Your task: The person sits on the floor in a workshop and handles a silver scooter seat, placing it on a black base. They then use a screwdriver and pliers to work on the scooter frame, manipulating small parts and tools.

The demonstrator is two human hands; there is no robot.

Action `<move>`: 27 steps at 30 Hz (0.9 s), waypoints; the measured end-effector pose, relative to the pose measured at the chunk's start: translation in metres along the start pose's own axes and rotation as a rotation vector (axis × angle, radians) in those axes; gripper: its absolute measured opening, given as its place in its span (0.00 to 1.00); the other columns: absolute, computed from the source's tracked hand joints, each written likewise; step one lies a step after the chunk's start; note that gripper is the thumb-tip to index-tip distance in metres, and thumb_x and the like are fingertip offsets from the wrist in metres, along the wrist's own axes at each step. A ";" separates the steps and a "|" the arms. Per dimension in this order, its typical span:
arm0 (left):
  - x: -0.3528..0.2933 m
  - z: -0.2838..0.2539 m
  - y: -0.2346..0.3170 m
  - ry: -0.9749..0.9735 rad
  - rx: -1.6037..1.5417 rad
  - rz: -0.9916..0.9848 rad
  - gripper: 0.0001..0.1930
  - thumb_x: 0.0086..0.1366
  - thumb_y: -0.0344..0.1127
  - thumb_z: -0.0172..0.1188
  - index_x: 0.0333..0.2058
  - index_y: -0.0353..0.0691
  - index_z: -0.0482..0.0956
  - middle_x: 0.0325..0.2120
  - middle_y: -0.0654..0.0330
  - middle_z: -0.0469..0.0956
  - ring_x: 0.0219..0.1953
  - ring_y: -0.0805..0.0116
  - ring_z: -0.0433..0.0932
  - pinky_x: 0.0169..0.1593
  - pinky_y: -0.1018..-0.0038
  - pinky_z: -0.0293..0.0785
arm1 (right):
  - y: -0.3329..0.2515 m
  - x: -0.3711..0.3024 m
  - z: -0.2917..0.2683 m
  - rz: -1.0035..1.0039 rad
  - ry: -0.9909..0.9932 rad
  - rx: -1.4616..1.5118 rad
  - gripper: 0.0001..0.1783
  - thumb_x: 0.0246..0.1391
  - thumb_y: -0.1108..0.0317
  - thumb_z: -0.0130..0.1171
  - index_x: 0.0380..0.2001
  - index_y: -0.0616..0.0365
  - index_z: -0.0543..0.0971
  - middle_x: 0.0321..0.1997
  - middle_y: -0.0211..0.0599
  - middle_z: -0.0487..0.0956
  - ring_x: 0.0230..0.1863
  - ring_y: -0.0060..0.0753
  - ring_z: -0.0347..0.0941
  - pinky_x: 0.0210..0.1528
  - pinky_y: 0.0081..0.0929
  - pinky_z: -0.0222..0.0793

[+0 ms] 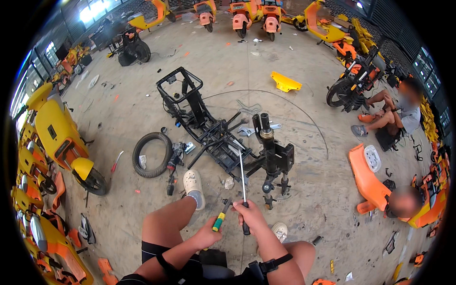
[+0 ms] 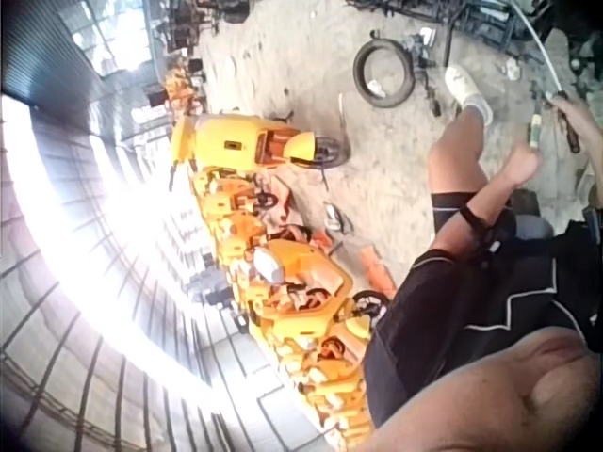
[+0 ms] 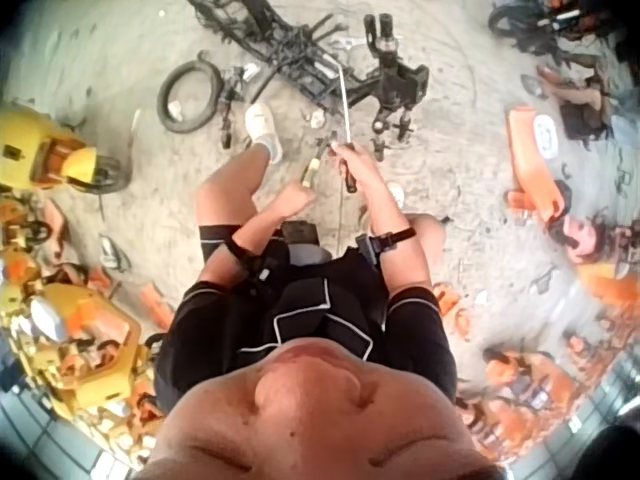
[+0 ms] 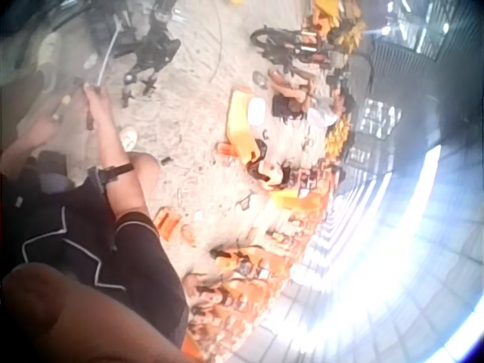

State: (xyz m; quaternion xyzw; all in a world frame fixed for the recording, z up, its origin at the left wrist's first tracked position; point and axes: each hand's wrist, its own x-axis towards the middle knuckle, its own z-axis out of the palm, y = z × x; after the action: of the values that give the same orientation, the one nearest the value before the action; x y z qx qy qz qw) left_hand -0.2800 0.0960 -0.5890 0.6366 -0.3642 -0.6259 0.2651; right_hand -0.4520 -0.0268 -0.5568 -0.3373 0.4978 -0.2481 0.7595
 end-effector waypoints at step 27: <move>-0.012 -0.008 0.045 -0.008 0.055 -0.111 0.39 0.52 0.28 0.62 0.64 0.39 0.58 0.38 0.61 0.72 0.35 0.70 0.73 0.37 0.73 0.72 | 0.001 0.000 0.004 -0.094 0.025 -0.115 0.20 0.64 0.53 0.57 0.43 0.62 0.75 0.34 0.34 0.80 0.18 0.16 0.64 0.21 0.19 0.65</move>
State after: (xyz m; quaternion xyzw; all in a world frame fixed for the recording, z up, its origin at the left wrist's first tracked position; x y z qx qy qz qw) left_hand -0.2775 0.0775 -0.5453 0.6604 -0.3464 -0.6320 0.2107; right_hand -0.4489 -0.0250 -0.5564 -0.4004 0.5042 -0.2587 0.7201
